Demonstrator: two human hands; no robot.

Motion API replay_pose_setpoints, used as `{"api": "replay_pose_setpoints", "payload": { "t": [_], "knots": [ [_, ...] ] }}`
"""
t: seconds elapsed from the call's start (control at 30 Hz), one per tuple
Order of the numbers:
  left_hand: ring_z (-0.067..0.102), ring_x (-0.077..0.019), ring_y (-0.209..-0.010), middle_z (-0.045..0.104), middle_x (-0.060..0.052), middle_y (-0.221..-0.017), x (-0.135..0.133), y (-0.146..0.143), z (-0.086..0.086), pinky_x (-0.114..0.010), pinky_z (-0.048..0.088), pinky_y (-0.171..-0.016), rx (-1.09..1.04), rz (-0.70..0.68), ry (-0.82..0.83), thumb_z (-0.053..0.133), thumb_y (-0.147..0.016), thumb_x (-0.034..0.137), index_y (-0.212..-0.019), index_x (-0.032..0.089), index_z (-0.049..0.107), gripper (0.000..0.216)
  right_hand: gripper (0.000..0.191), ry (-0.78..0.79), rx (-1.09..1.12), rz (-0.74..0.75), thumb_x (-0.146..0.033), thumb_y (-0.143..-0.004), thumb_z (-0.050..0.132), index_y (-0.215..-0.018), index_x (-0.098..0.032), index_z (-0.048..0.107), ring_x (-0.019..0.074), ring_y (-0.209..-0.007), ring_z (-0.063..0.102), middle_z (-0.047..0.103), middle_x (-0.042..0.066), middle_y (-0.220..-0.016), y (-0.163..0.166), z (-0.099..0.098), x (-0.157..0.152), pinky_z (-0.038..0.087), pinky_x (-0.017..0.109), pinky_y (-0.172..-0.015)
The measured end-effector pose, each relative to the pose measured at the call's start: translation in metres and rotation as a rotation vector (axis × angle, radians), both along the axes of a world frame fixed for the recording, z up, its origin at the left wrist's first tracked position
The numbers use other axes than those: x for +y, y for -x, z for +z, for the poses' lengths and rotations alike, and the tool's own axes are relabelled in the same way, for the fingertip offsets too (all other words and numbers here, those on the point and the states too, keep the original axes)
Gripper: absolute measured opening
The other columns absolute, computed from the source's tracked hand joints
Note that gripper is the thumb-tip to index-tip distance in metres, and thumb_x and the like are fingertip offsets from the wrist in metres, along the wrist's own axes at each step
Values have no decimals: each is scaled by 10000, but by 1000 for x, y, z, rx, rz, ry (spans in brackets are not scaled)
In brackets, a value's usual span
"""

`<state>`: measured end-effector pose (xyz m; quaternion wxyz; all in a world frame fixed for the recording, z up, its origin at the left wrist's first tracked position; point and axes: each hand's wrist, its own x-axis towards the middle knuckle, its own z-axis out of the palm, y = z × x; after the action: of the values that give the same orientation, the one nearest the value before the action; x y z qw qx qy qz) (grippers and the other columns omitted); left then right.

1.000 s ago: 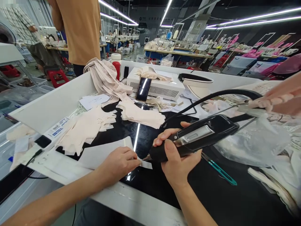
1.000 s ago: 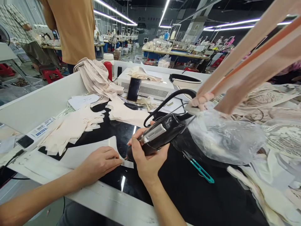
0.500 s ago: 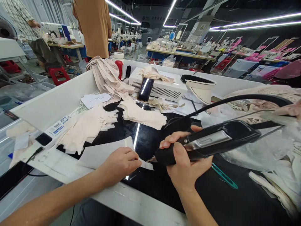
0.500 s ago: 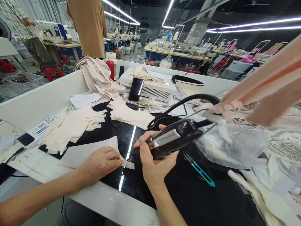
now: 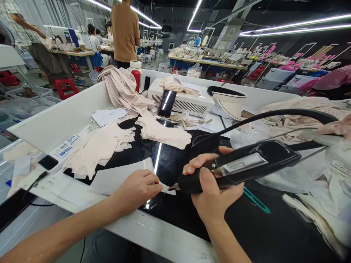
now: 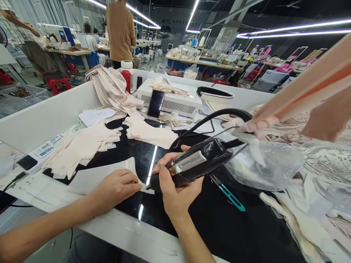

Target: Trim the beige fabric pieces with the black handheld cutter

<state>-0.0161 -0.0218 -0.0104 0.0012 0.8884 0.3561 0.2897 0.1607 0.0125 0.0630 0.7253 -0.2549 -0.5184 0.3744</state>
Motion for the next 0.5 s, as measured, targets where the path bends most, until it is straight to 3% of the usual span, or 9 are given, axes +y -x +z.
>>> {"api": "replay_pose_setpoints", "payload": {
  "t": [0.23, 0.5],
  "knots": [
    [643, -188, -866, 712, -30, -941, 1, 1, 1, -319, 529, -778, 2, 4, 25, 539, -1058, 158, -1021, 174, 714, 179, 408, 5, -30, 16, -159, -860, 744, -1198, -289, 557, 126, -586, 622, 661, -59, -787, 6, -7, -3, 563, 287, -556],
    [638, -179, -868, 698, -34, -928, 1, 0, -1, -304, 535, -777, 14, 8, 5, 524, -1043, 98, -981, 161, 705, 201, 398, 6, -27, -18, -205, -860, 777, -1197, -294, 586, 132, -578, 632, 657, -59, -780, -6, -1, -4, 584, 300, -569]
  ]
}}
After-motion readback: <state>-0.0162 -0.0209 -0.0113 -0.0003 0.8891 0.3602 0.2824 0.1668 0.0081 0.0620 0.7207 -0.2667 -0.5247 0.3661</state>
